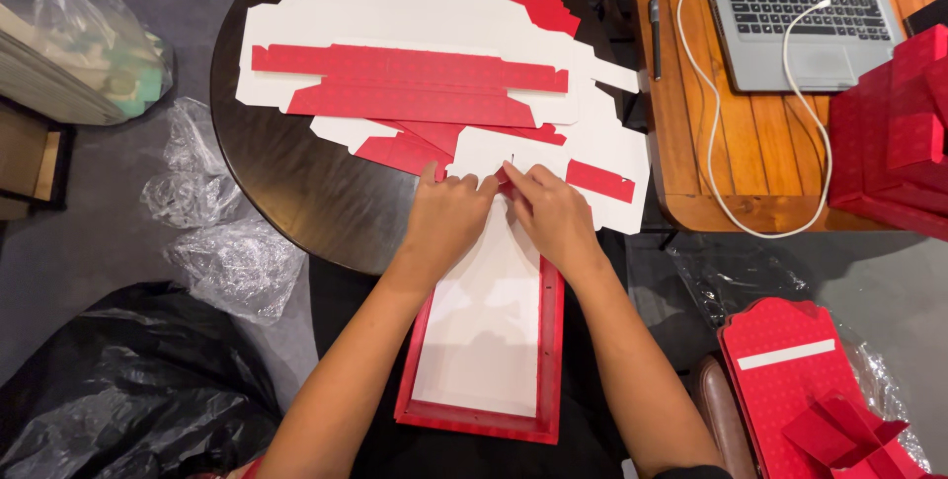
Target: The person assembles red and white cardboard boxes by folding flat pieces along pre-cut lines and tucking flaps into slots. The person handles multiple flat pieces, folds them into box shapes, and stacks the finished boxes on a nearby table.
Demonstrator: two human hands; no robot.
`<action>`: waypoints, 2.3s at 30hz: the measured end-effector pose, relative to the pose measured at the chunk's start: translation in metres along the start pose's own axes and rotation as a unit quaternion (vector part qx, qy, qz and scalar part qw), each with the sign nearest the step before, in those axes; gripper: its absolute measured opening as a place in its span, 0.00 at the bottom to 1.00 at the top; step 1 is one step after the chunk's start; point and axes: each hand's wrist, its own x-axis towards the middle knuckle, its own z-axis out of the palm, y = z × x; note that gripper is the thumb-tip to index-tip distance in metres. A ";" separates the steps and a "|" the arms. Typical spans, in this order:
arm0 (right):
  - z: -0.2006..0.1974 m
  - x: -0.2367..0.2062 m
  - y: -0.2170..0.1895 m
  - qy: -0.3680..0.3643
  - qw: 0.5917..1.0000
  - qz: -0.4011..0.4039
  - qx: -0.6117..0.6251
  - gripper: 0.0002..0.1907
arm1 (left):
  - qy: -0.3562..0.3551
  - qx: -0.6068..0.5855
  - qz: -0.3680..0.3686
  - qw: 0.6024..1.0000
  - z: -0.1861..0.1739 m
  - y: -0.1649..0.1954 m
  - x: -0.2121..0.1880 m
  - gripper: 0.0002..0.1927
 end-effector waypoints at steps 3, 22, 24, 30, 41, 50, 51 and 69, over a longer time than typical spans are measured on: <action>-0.002 0.000 0.000 -0.003 0.999 0.013 0.048 0.19 | 0.006 -0.007 -0.006 1.000 -0.004 0.001 -0.002 0.11; -0.009 -0.003 -0.005 0.019 0.993 -0.013 0.112 0.15 | 0.002 -0.018 0.001 1.000 -0.011 0.002 0.002 0.07; -0.011 -0.002 -0.003 -0.010 0.994 -0.011 0.107 0.14 | -0.016 -0.021 -0.005 1.000 -0.013 0.001 0.003 0.05; -0.016 0.002 -0.001 -0.037 0.994 0.006 0.100 0.15 | -0.014 -0.070 -0.015 0.997 -0.014 0.001 0.003 0.03; -0.004 -0.057 0.012 0.107 0.961 0.174 0.187 0.38 | 0.062 -0.417 -0.276 0.864 -0.013 -0.006 -0.043 0.33; -0.001 -0.063 0.019 0.123 0.784 0.300 0.530 0.36 | 0.092 -0.500 -0.259 0.821 -0.027 0.018 -0.053 0.34; -0.006 -0.061 0.016 0.127 0.762 0.318 0.549 0.36 | 0.077 -0.535 -0.295 0.788 -0.031 0.021 -0.050 0.34; -0.022 -0.075 -0.003 0.149 0.824 0.222 0.499 0.24 | 0.126 -0.649 -0.343 0.668 -0.049 0.036 -0.069 0.20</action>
